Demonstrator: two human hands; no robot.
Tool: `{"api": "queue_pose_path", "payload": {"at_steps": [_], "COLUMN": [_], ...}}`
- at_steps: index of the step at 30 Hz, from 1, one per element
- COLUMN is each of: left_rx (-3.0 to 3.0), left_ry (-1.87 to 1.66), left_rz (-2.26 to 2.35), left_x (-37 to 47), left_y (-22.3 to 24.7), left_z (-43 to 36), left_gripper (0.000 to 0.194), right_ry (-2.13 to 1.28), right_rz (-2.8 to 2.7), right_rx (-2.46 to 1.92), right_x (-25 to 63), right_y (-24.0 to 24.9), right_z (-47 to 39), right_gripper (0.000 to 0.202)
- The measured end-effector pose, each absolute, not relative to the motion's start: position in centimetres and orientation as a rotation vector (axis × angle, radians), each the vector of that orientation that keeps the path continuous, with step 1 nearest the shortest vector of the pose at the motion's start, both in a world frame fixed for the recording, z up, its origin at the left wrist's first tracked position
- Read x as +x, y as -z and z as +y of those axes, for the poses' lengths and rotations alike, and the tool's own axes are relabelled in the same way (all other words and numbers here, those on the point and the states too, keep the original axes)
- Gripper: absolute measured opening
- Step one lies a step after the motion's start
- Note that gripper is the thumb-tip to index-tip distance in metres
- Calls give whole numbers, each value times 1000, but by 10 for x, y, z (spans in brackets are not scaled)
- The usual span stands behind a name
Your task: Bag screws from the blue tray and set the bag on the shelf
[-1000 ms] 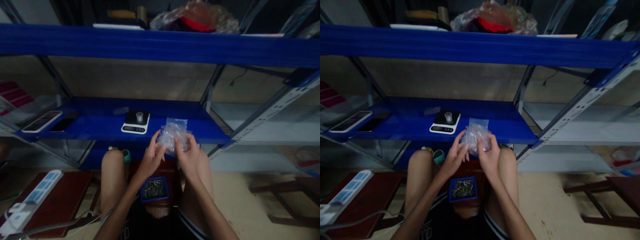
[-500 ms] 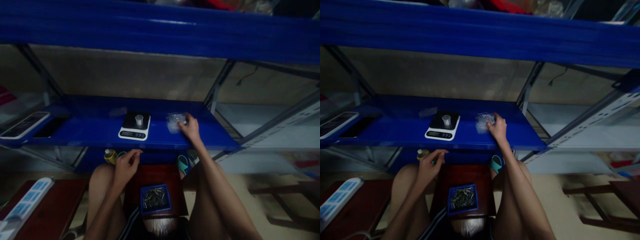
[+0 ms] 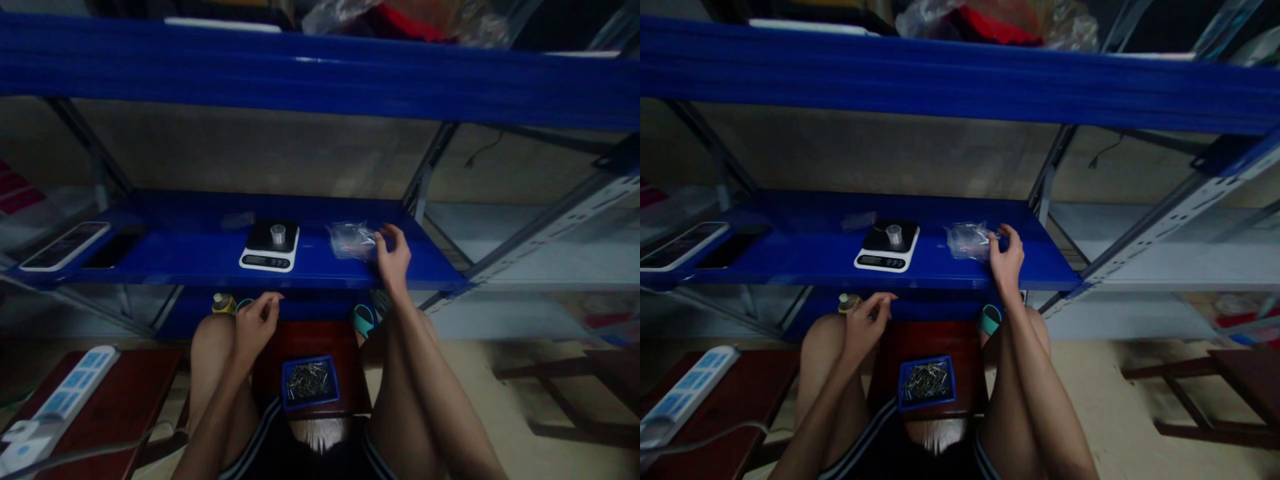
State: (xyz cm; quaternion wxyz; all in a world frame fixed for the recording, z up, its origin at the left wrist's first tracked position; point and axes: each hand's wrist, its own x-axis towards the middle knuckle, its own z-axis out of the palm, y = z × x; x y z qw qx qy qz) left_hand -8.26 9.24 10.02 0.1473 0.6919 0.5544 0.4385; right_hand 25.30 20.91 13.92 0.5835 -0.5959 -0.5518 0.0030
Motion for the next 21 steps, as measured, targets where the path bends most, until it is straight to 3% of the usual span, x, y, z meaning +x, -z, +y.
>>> {"api": "queue_pose_path", "payload": {"at_steps": [10,21], "left_rx": [2056,2111], "left_ry": [-1011,-815], "left_rz": [1768,1809], "left_x": [-83,-65], "left_y": [-55,-40], "left_z": [59,41], "left_gripper": [28,31], "right_ry": [290,354], "right_rz": [-1542,-1698], "right_rx": [-1482,-1637], "right_x": [243,241], "right_y": [-122,-119], "right_z": [141,152], "right_gripper": [49,43]}}
